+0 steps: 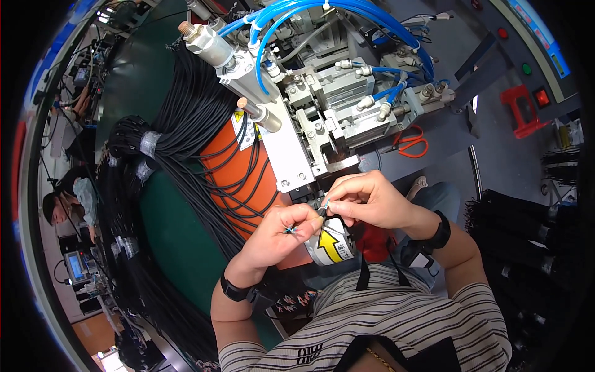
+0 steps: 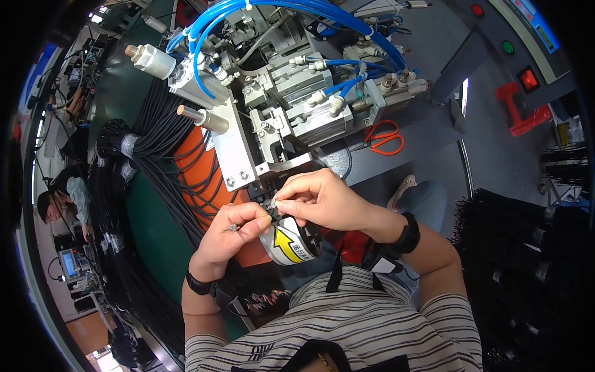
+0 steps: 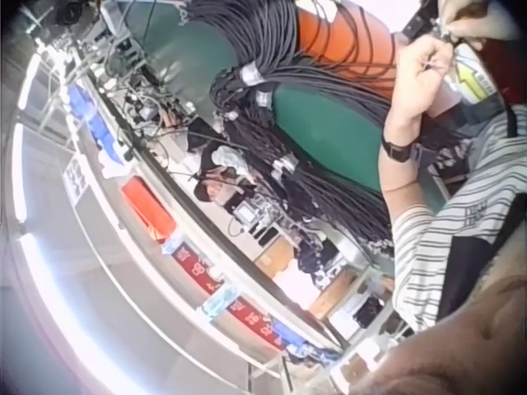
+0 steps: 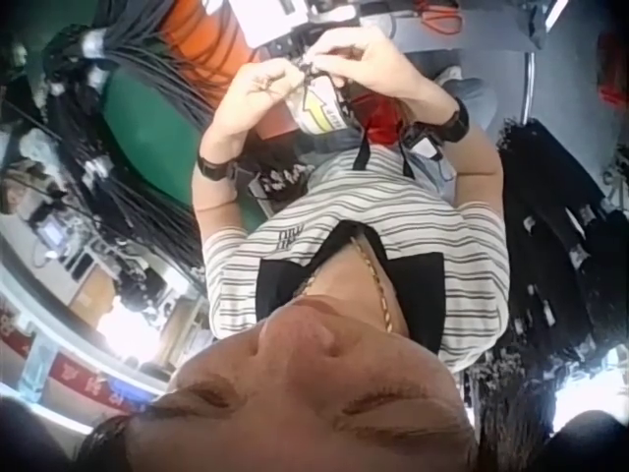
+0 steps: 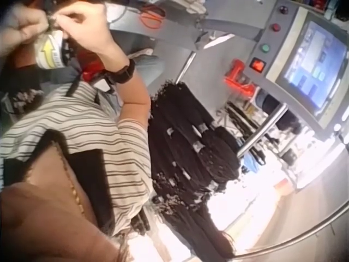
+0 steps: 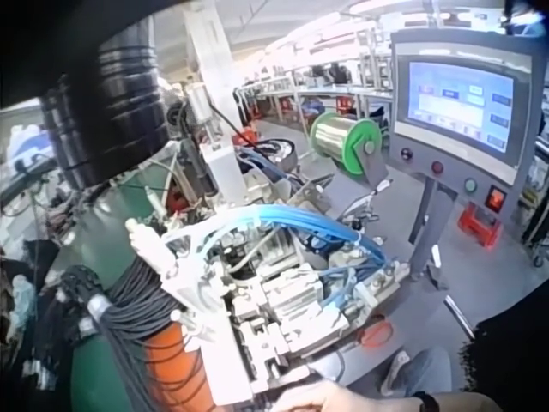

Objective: The person inserts the ends of wires into a machine one at a time, removes them, and then gathers the bundle of wires and places it onto a pile.

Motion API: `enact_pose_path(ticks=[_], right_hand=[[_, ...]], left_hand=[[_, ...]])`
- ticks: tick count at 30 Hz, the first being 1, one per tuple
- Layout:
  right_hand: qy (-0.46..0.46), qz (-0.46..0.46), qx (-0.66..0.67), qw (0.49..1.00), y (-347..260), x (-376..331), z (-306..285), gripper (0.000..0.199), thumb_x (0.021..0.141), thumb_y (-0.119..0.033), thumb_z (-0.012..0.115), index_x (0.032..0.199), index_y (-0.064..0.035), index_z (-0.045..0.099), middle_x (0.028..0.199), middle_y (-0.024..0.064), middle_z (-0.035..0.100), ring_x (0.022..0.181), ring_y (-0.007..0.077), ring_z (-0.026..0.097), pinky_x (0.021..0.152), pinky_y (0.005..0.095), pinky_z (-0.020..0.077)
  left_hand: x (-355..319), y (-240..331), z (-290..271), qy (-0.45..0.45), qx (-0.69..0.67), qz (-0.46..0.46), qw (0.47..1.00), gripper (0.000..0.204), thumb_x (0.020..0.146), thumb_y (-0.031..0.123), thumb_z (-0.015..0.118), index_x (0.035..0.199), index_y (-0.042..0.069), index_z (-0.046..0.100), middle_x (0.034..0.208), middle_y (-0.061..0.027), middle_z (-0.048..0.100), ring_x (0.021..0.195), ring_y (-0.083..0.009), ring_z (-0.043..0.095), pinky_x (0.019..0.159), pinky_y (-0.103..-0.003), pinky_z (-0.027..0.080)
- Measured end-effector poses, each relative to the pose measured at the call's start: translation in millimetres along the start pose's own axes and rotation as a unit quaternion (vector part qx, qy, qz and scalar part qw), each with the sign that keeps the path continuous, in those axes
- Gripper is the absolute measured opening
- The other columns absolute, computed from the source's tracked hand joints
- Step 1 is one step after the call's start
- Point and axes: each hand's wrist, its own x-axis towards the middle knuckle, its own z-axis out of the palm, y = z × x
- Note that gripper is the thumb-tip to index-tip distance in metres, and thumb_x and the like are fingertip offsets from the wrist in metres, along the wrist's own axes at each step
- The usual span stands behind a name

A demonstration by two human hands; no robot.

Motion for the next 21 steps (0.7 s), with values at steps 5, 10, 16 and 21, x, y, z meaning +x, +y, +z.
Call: enact_pose_path(ticks=[5, 10, 16, 21], right_hand=[[-0.008, 0.022, -0.036, 0.999, -4, 2, -2, 0.008, 0.092, -0.001, 0.068, 0.098, 0.0036, 0.070, 0.092, 0.0074, 0.067, 0.065, 0.0075, 0.063, 0.055, 0.0205, 0.0482], [0.029, -0.139, -0.422, 0.895, -15, 2, 4, 0.009, 0.087, -0.004, 0.073, 0.091, 0.0016, 0.068, 0.084, 0.0031, 0.066, 0.064, 0.0043, 0.061, 0.052, 0.0204, 0.0448], [0.027, -0.061, -0.283, 0.957, -10, 5, -3, 0.008, 0.087, -0.005, 0.074, 0.089, 0.0015, 0.069, 0.083, 0.0018, 0.065, 0.062, 0.0035, 0.058, 0.052, 0.0203, 0.0433], [-0.003, 0.027, -0.067, 0.997, -11, 3, -7, 0.007, 0.088, -0.004, 0.073, 0.091, 0.0023, 0.070, 0.085, 0.0030, 0.066, 0.062, 0.0041, 0.055, 0.054, 0.0203, 0.0430]], left_hand=[[5, -3, 1, -0.020, -0.026, 0.016, 0.999, 0.009, 0.090, 0.004, 0.059, 0.083, -0.002, 0.058, 0.072, -0.0012, 0.060, 0.064, -0.0087, 0.052, 0.060, -0.026, 0.045], [2, 3, 32, 0.124, 0.305, 0.102, 0.939, 0.009, 0.086, 0.004, 0.065, 0.081, 0.000, 0.060, 0.064, -0.0061, 0.059, 0.051, -0.0169, 0.054, 0.051, -0.030, 0.043], [1, -5, 26, 0.172, 0.277, 0.153, 0.933, 0.010, 0.088, 0.007, 0.069, 0.083, 0.000, 0.063, 0.063, -0.0070, 0.061, 0.051, -0.0171, 0.057, 0.050, -0.030, 0.044], [3, 0, 4, 0.058, 0.148, 0.111, 0.981, 0.007, 0.089, 0.005, 0.068, 0.087, -0.001, 0.065, 0.065, -0.0061, 0.062, 0.051, -0.0141, 0.056, 0.051, -0.028, 0.045]])
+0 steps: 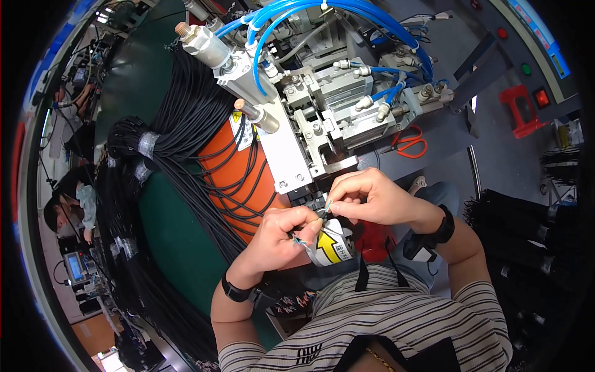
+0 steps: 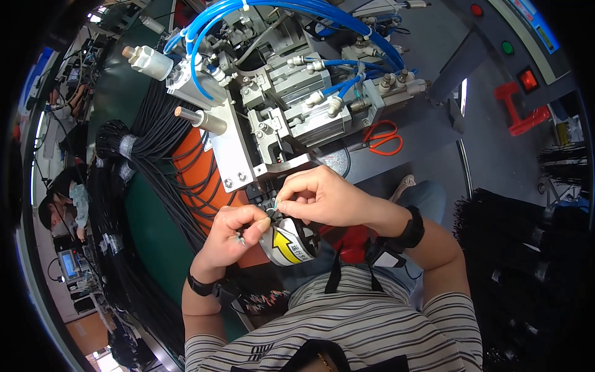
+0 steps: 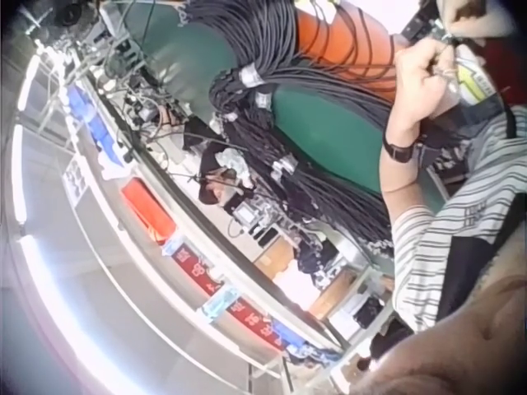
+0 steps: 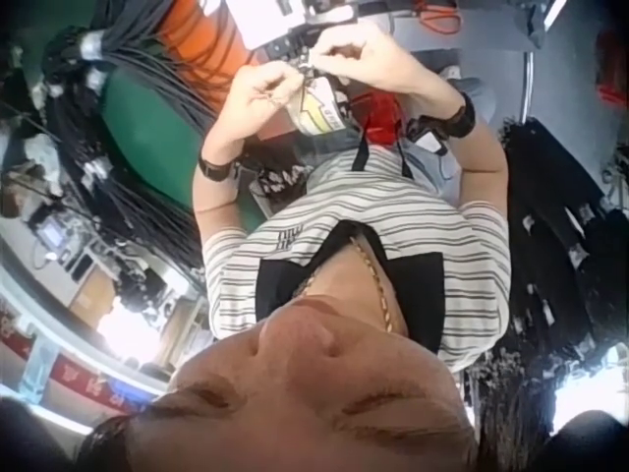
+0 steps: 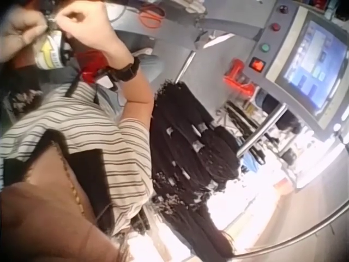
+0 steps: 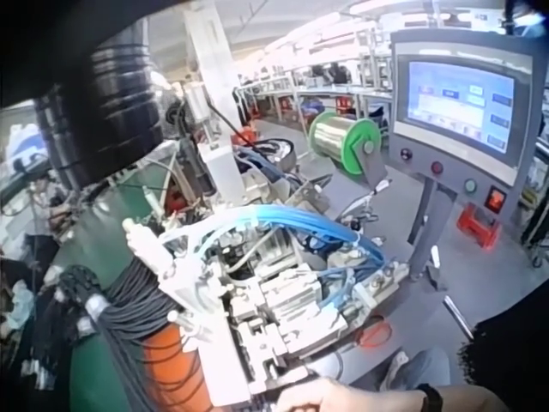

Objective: The person inserts the ends of wires into a machine one at a time, removes them, and then gathers the bundle of wires and places it onto a pile.

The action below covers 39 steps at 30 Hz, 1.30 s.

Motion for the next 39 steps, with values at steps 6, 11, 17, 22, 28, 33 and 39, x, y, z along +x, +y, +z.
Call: enact_pose_path(ticks=[6, 11, 17, 22, 28, 33, 39], right_hand=[[-0.033, -0.084, -0.114, 0.989, -1, 2, -3, 0.007, 0.088, -0.004, 0.073, 0.092, 0.0020, 0.071, 0.085, 0.0030, 0.065, 0.061, 0.0051, 0.055, 0.054, 0.0217, 0.0433], [0.045, -0.158, -0.337, 0.927, -3, -1, 6, 0.007, 0.083, -0.004, 0.073, 0.083, 0.0004, 0.067, 0.081, 0.0041, 0.062, 0.058, 0.0128, 0.058, 0.050, 0.0265, 0.0449], [0.116, -0.227, -0.553, 0.793, 1, -1, 17, 0.007, 0.080, -0.007, 0.069, 0.081, -0.0017, 0.065, 0.079, 0.0069, 0.059, 0.059, 0.0233, 0.061, 0.050, 0.0337, 0.0475], [0.126, -0.220, -0.526, 0.812, 7, -2, 16, 0.006, 0.081, -0.007, 0.068, 0.084, -0.0023, 0.065, 0.079, 0.0074, 0.059, 0.060, 0.0257, 0.062, 0.051, 0.0365, 0.0491], [0.150, -0.216, -0.511, 0.818, 11, -5, 19, 0.006, 0.082, -0.007, 0.068, 0.085, -0.0024, 0.065, 0.080, 0.0070, 0.060, 0.061, 0.0259, 0.062, 0.053, 0.0361, 0.0497], [0.141, -0.220, -0.551, 0.792, 11, -6, 21, 0.008, 0.083, -0.007, 0.068, 0.088, -0.0019, 0.066, 0.080, 0.0070, 0.060, 0.061, 0.0257, 0.063, 0.053, 0.0358, 0.0504], [0.082, -0.157, -0.577, 0.797, -1, -1, 14, 0.009, 0.082, -0.006, 0.070, 0.088, -0.0019, 0.066, 0.080, 0.0080, 0.062, 0.057, 0.0255, 0.062, 0.052, 0.0363, 0.0510]], left_hand=[[-1, -9, -7, -0.056, -0.141, -0.042, 0.988, 0.009, 0.090, 0.006, 0.068, 0.088, -0.002, 0.065, 0.071, -0.0070, 0.065, 0.058, -0.0119, 0.058, 0.056, -0.025, 0.046], [-3, 10, 6, -0.031, 0.068, -0.099, 0.992, 0.009, 0.088, 0.006, 0.069, 0.092, -0.001, 0.065, 0.075, -0.0085, 0.064, 0.066, -0.0167, 0.062, 0.061, -0.027, 0.049], [-7, 4, 30, 0.120, 0.361, 0.090, 0.920, 0.027, 0.078, -0.002, 0.070, 0.105, 0.000, 0.066, 0.079, -0.0110, 0.059, 0.072, -0.0231, 0.063, 0.059, -0.034, 0.050], [-8, -3, 25, 0.113, 0.349, 0.112, 0.924, 0.050, 0.066, -0.002, 0.072, 0.115, -0.001, 0.065, 0.091, -0.0105, 0.057, 0.075, -0.0261, 0.063, 0.060, -0.037, 0.052], [-8, -7, 24, 0.113, 0.319, 0.111, 0.934, 0.054, 0.064, -0.005, 0.069, 0.117, -0.001, 0.066, 0.091, -0.0092, 0.055, 0.074, -0.0255, 0.061, 0.061, -0.037, 0.051], [-6, 6, 26, 0.048, 0.413, 0.134, 0.900, 0.051, 0.070, -0.001, 0.066, 0.121, -0.004, 0.065, 0.087, -0.0082, 0.052, 0.073, -0.0234, 0.057, 0.060, -0.034, 0.050], [-2, 14, 27, 0.011, 0.498, 0.133, 0.857, 0.050, 0.075, 0.005, 0.062, 0.123, -0.009, 0.063, 0.087, -0.0079, 0.051, 0.074, -0.0210, 0.054, 0.061, -0.031, 0.049]])
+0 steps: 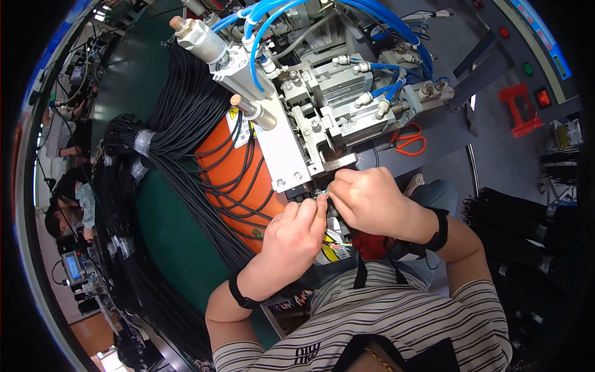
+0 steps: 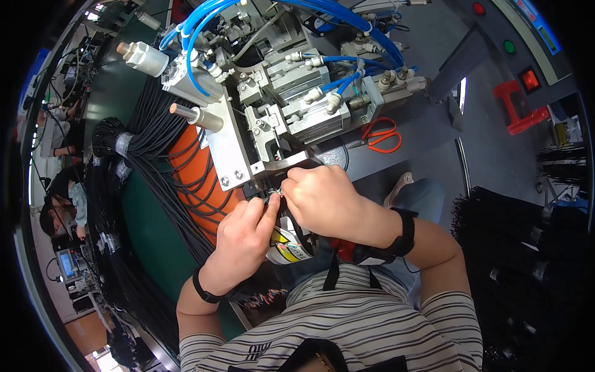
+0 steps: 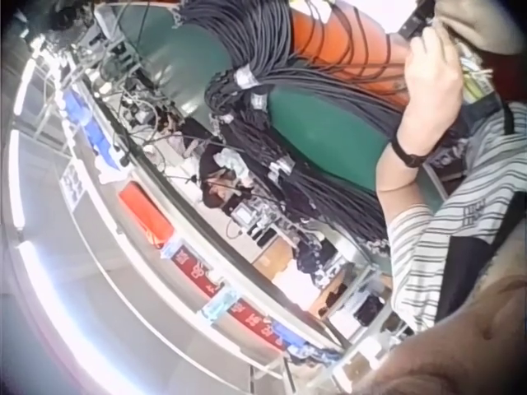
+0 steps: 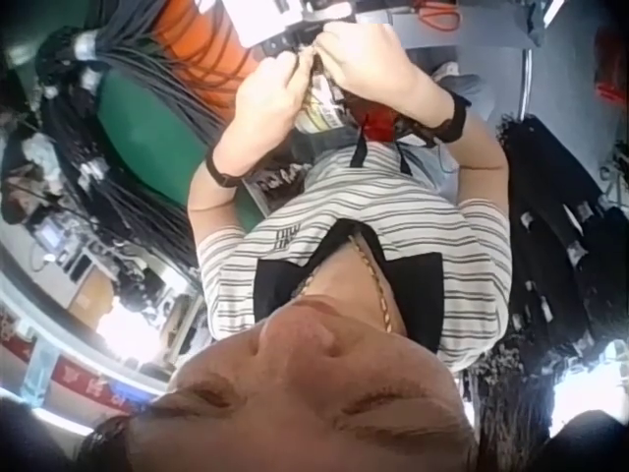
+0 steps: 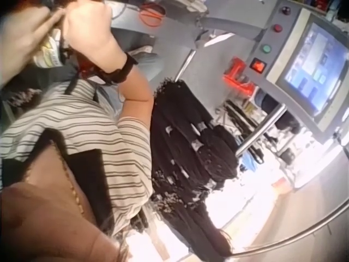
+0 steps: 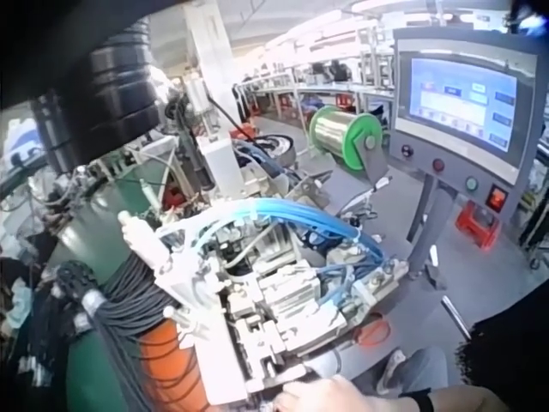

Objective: The person inserts the ends of wires into a machine one at a time, removes them, and then gathers the bundle of wires and places it onto a pile.

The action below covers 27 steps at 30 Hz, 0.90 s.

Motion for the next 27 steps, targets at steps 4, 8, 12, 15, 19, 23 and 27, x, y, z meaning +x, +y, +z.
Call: enact_pose_path(ticks=[4, 8, 12, 15, 19, 23, 27], right_hand=[[0.180, -0.002, 0.071, 0.981, -3, -5, 17, 0.007, 0.080, -0.006, 0.071, 0.083, -0.0019, 0.066, 0.076, 0.0090, 0.065, 0.055, 0.0265, 0.062, 0.050, 0.0355, 0.0498], [0.083, 0.053, 0.124, 0.987, 6, 2, 11, 0.007, 0.082, -0.007, 0.071, 0.082, -0.0017, 0.066, 0.072, 0.0102, 0.065, 0.055, 0.0259, 0.063, 0.051, 0.0342, 0.0492], [0.069, 0.097, 0.218, 0.969, 7, -2, 15, 0.007, 0.082, -0.007, 0.070, 0.083, -0.0011, 0.065, 0.067, 0.0102, 0.063, 0.055, 0.0240, 0.063, 0.051, 0.0337, 0.0486], [0.066, 0.102, 0.192, 0.974, 9, -5, 13, 0.008, 0.082, -0.006, 0.072, 0.086, -0.0013, 0.066, 0.070, 0.0099, 0.064, 0.055, 0.0227, 0.062, 0.052, 0.0341, 0.0487], [0.073, 0.072, 0.221, 0.970, -7, -9, -1, 0.012, 0.082, -0.004, 0.073, 0.092, -0.0003, 0.068, 0.077, 0.0092, 0.065, 0.056, 0.0195, 0.062, 0.053, 0.0314, 0.0483], [0.089, -0.034, 0.322, 0.942, -20, -9, 5, 0.016, 0.086, -0.002, 0.071, 0.101, 0.0010, 0.068, 0.085, 0.0069, 0.066, 0.060, 0.0132, 0.062, 0.056, 0.0259, 0.0480], [0.039, 0.089, 0.538, 0.837, -16, -13, 12, 0.018, 0.091, -0.003, 0.069, 0.109, -0.0002, 0.066, 0.086, 0.0031, 0.066, 0.065, 0.0082, 0.062, 0.058, 0.0218, 0.0478]], left_hand=[[-1, -3, 3, 0.008, -0.019, -0.009, 1.000, 0.048, 0.076, 0.006, 0.062, 0.122, -0.006, 0.064, 0.088, -0.0078, 0.051, 0.075, -0.0214, 0.055, 0.062, -0.032, 0.049], [1, -7, 1, 0.026, -0.018, -0.021, 0.999, 0.047, 0.074, 0.005, 0.066, 0.120, -0.003, 0.066, 0.089, -0.0084, 0.054, 0.078, -0.0228, 0.056, 0.062, -0.033, 0.050], [-21, -21, 5, 0.064, -0.168, -0.100, 0.979, 0.050, 0.069, 0.001, 0.071, 0.119, -0.001, 0.066, 0.090, -0.0090, 0.056, 0.083, -0.0247, 0.060, 0.065, -0.036, 0.051], [-29, -26, 7, 0.104, -0.111, -0.092, 0.984, 0.045, 0.071, -0.001, 0.074, 0.116, -0.001, 0.066, 0.088, -0.0092, 0.058, 0.078, -0.0255, 0.062, 0.062, -0.035, 0.050], [-35, -22, 17, 0.116, -0.091, -0.154, 0.977, 0.033, 0.078, -0.001, 0.074, 0.110, 0.000, 0.065, 0.082, -0.0096, 0.059, 0.067, -0.0261, 0.063, 0.057, -0.035, 0.049], [-30, -21, 12, 0.113, -0.164, -0.182, 0.963, 0.022, 0.085, 0.001, 0.074, 0.105, 0.000, 0.065, 0.076, -0.0108, 0.060, 0.059, -0.0264, 0.062, 0.052, -0.034, 0.048], [-25, -17, 7, 0.136, -0.260, -0.124, 0.948, 0.021, 0.085, 0.002, 0.074, 0.104, 0.001, 0.065, 0.073, -0.0120, 0.061, 0.058, -0.0263, 0.062, 0.051, -0.034, 0.048]])
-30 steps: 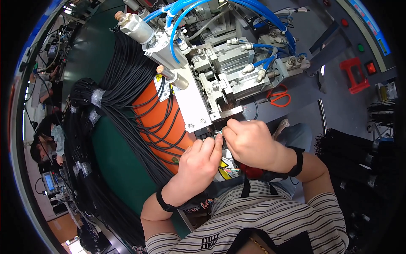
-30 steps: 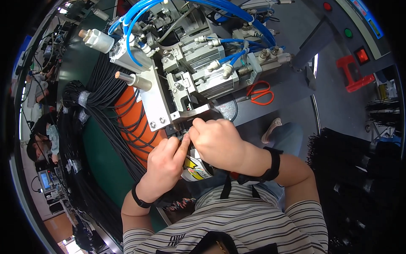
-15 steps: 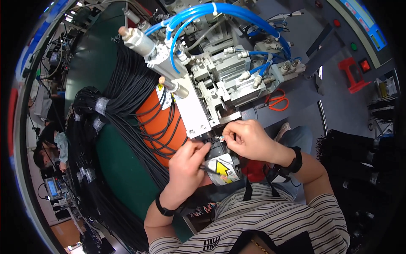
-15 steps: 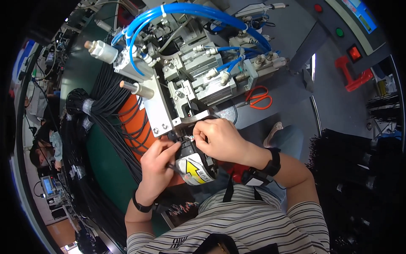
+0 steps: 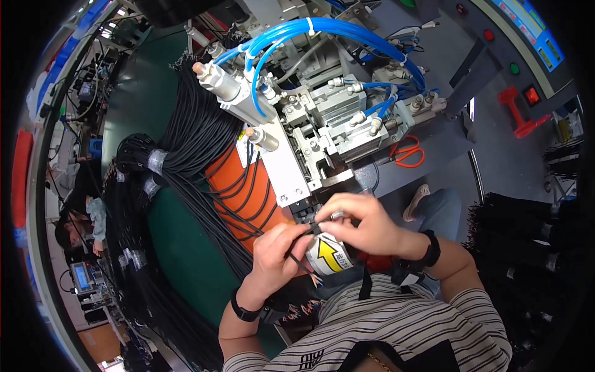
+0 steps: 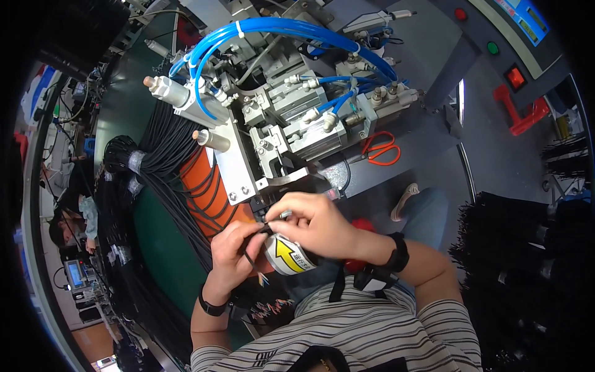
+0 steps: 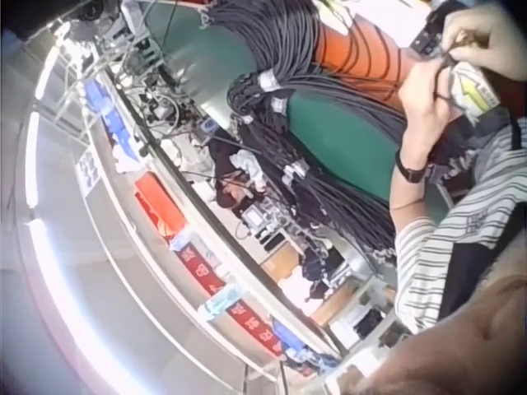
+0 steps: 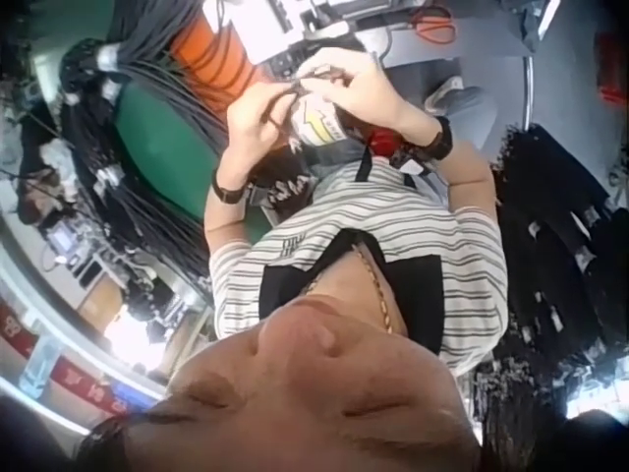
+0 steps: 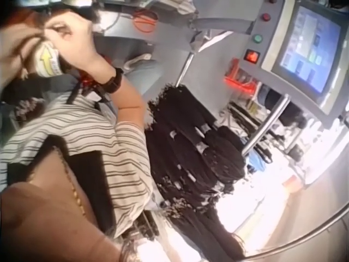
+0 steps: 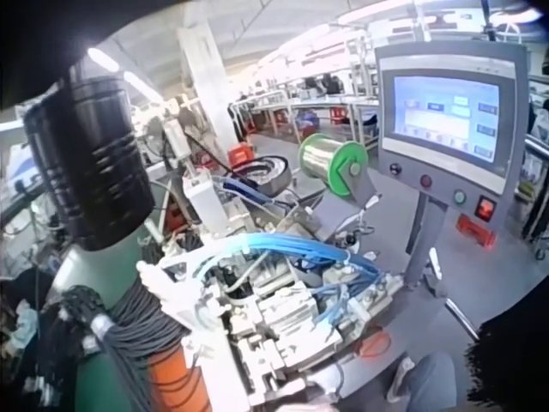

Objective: The person inserts the ends of wires into a machine one at a time, removes them, and then gathers the bundle of wires and places it onto a pile.

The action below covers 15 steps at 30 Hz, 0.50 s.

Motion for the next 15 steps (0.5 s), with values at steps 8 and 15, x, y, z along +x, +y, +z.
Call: enact_pose_path(ticks=[8, 15], right_hand=[[0.065, 0.094, 0.117, 0.987, -2, -2, 3, 0.019, 0.098, -0.005, 0.062, 0.116, 0.0021, 0.064, 0.092, 0.0062, 0.067, 0.069, 0.0070, 0.063, 0.060, 0.0192, 0.0474], [0.044, 0.135, 0.247, 0.959, 10, 1, -15, 0.021, 0.102, -0.012, 0.058, 0.117, 0.0025, 0.062, 0.091, 0.0081, 0.067, 0.065, 0.0090, 0.063, 0.054, 0.0186, 0.0452]], left_hand=[[13, 13, 12, 0.005, -0.061, -0.050, 0.997, 0.017, 0.086, 0.002, 0.074, 0.102, 0.000, 0.066, 0.077, -0.0112, 0.066, 0.060, -0.0216, 0.064, 0.053, -0.031, 0.049], [11, 8, 15, -0.003, -0.154, -0.135, 0.979, 0.011, 0.088, 0.001, 0.071, 0.099, -0.002, 0.068, 0.079, -0.0106, 0.068, 0.062, -0.0172, 0.064, 0.055, -0.029, 0.049]])
